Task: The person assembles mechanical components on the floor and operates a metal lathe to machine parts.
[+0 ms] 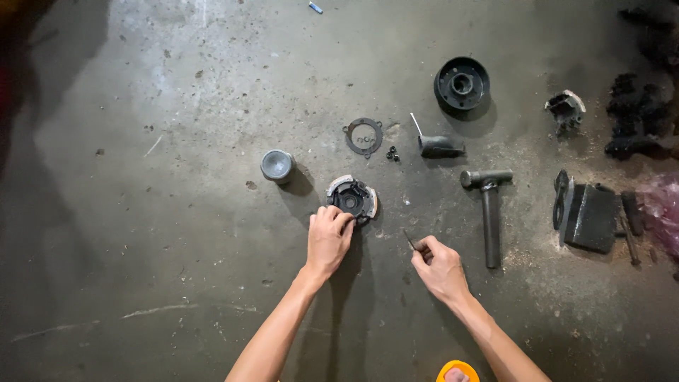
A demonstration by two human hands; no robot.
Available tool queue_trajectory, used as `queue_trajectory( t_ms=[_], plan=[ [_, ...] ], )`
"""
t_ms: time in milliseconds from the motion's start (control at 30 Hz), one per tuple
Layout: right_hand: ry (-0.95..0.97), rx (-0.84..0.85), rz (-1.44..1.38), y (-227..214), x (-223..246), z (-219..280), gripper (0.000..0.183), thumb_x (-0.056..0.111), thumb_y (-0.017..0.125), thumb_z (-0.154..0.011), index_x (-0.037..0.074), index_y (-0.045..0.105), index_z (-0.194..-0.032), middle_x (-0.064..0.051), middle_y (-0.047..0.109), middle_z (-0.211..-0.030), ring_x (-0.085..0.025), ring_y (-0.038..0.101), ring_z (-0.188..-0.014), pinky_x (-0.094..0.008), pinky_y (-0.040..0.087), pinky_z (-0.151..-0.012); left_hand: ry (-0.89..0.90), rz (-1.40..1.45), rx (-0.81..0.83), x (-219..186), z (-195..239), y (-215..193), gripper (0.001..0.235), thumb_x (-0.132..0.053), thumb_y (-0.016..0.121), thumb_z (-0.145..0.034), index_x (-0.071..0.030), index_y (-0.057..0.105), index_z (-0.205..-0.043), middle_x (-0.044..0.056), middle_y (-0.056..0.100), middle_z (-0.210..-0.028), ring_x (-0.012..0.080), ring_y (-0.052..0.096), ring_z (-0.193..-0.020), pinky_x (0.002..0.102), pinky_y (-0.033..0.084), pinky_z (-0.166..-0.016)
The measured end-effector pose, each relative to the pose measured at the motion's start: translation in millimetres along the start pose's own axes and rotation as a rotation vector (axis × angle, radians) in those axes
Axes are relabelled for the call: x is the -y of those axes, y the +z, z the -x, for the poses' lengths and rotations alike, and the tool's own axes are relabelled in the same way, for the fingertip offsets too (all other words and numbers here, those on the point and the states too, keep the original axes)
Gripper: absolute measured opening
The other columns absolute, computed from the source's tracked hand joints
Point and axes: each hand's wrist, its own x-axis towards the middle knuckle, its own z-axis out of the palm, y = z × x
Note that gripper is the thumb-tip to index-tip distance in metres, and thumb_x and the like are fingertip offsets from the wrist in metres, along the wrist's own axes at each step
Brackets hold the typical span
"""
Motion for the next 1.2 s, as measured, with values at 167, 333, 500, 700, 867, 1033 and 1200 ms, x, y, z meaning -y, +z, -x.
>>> queue_trajectory(
  t_ms=[167,333,500,700,867,1033,1200],
  plan=[
    [-0.004,-0.012,-0.029,5,-5,-3,0.009,0.007,0.07,-0.085,0.005,0.071,-0.093,-0.015,0.073,-0.073,-0.025,0.073,-0.065,-0.032,0.059,-0.058,0.027,-0.025,0.035,-3,-3,-19,0.014,-0.02,0.075,-0.088,-0.017,0.07,-0.101,0.001,0.059,-0.094,0.0235,0.058,-0.089,0.036,0.045,-0.073],
    [0.029,-0.017,-0.079,-1,9,-9,0.01,0.01,0.07,-0.085,0.007,0.071,-0.095,-0.014,0.074,-0.075,-0.022,0.068,-0.065,-0.036,0.056,-0.058,0.078,-0.093,0.073,-1,-30,-41,0.091,-0.028,0.095,-0.066,-0.003,0.053,-0.143,0.021,0.054,-0.14,0.0387,0.049,-0.127,0.051,0.042,-0.104],
    [-0.042,0.091,0.032,-15,51,-30,0.017,0.02,0.066,-0.095,0.011,0.079,-0.102,-0.012,0.08,-0.087,-0.029,0.077,-0.084,-0.038,0.061,-0.072,0.149,-0.313,0.284,18,-28,-23,0.129,-0.039,0.097,-0.048,0.003,0.036,-0.154,0.024,0.047,-0.15,0.0358,0.049,-0.13,0.066,0.03,-0.116],
    [-0.241,0.263,0.46,-2,67,-56,0.024,0.032,0.057,-0.101,0.017,0.075,-0.105,-0.006,0.079,-0.097,-0.029,0.075,-0.094,-0.041,0.061,-0.082,0.208,-0.227,0.167,14,9,-22,0.138,-0.054,0.097,-0.042,0.004,0.038,-0.153,0.025,0.05,-0.148,0.0339,0.053,-0.121,0.064,0.03,-0.116],
    [-0.214,0.298,0.612,17,68,-77,0.025,0.037,0.056,-0.1,0.022,0.076,-0.098,-0.003,0.078,-0.089,-0.031,0.076,-0.087,-0.043,0.062,-0.08,0.103,-0.072,0.105,20,7,-42,0.106,-0.052,0.089,-0.07,0.002,0.044,-0.149,0.019,0.05,-0.143,0.0299,0.054,-0.117,0.05,0.041,-0.104],
    [-0.245,0.324,0.632,35,77,-86,0.026,0.036,0.056,-0.099,0.019,0.075,-0.095,-0.006,0.078,-0.087,-0.036,0.075,-0.086,-0.048,0.061,-0.076,0.006,0.074,0.233,18,-3,-42,0.095,-0.037,0.088,-0.076,0.003,0.043,-0.149,0.016,0.05,-0.132,0.0334,0.055,-0.113,0.044,0.05,-0.09],
    [-0.046,0.38,0.282,37,91,-77,0.021,0.028,0.064,-0.094,0.014,0.08,-0.095,-0.015,0.079,-0.084,-0.042,0.074,-0.091,-0.052,0.059,-0.081,-0.11,0.213,0.351,15,-18,-37,0.069,-0.014,0.084,-0.077,0.002,0.05,-0.136,0.014,0.049,-0.115,0.0374,0.057,-0.11,0.043,0.053,-0.094]
  ],
)
